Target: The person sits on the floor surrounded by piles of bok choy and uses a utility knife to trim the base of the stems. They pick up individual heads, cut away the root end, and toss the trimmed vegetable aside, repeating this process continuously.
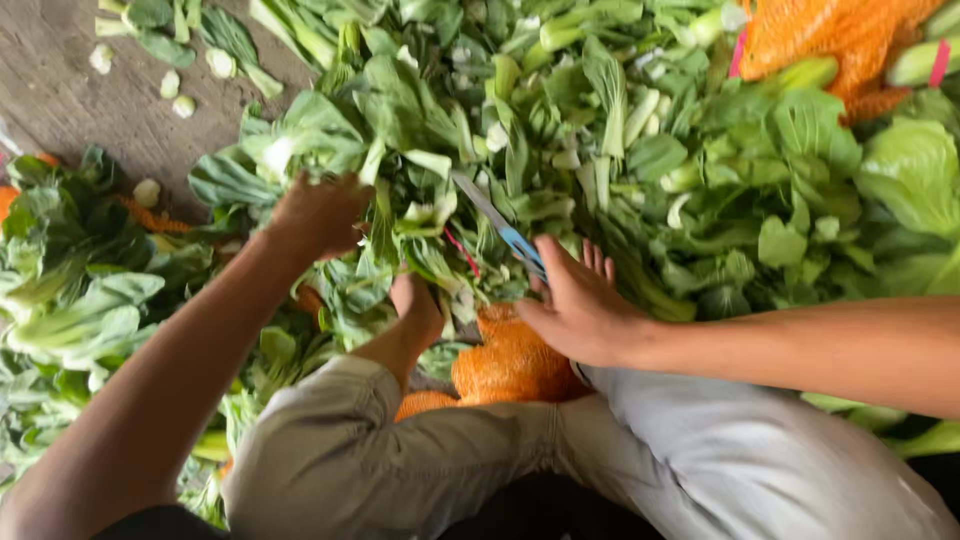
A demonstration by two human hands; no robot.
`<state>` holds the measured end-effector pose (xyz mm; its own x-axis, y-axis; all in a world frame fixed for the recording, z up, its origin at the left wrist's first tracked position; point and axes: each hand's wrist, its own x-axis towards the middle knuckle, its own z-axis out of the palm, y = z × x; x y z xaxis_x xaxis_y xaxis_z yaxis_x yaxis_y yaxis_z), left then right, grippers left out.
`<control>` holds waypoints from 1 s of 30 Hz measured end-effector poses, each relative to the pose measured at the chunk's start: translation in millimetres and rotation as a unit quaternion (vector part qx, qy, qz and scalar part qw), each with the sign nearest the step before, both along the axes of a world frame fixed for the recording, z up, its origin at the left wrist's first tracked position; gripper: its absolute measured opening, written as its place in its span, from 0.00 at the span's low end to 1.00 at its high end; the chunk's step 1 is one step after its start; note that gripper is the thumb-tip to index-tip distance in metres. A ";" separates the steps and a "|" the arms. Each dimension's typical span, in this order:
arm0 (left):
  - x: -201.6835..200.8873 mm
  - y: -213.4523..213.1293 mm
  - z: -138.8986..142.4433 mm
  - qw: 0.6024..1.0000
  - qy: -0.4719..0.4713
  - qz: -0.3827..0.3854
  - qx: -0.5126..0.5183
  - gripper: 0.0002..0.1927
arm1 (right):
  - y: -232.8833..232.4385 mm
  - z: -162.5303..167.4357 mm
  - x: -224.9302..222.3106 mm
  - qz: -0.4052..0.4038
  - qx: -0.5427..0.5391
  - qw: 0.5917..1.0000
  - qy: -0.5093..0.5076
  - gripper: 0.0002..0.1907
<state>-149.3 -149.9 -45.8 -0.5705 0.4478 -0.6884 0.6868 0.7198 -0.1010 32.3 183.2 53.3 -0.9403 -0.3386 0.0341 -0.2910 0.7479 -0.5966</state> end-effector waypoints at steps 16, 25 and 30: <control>26.0 152.6 -92.4 0.793 -0.251 0.190 0.521 0.15 | 175.7 -172.3 -376.2 -0.330 -0.288 0.890 -0.129 0.09; 37.3 163.6 -53.5 0.652 -0.284 0.313 0.630 0.10 | 64.5 -181.6 -554.7 -0.301 -0.189 0.934 -0.024 0.50; 39.0 160.9 -49.3 0.667 -0.303 0.286 0.618 0.13 | 36.0 -169.5 -576.8 -0.387 0.051 0.919 0.061 0.58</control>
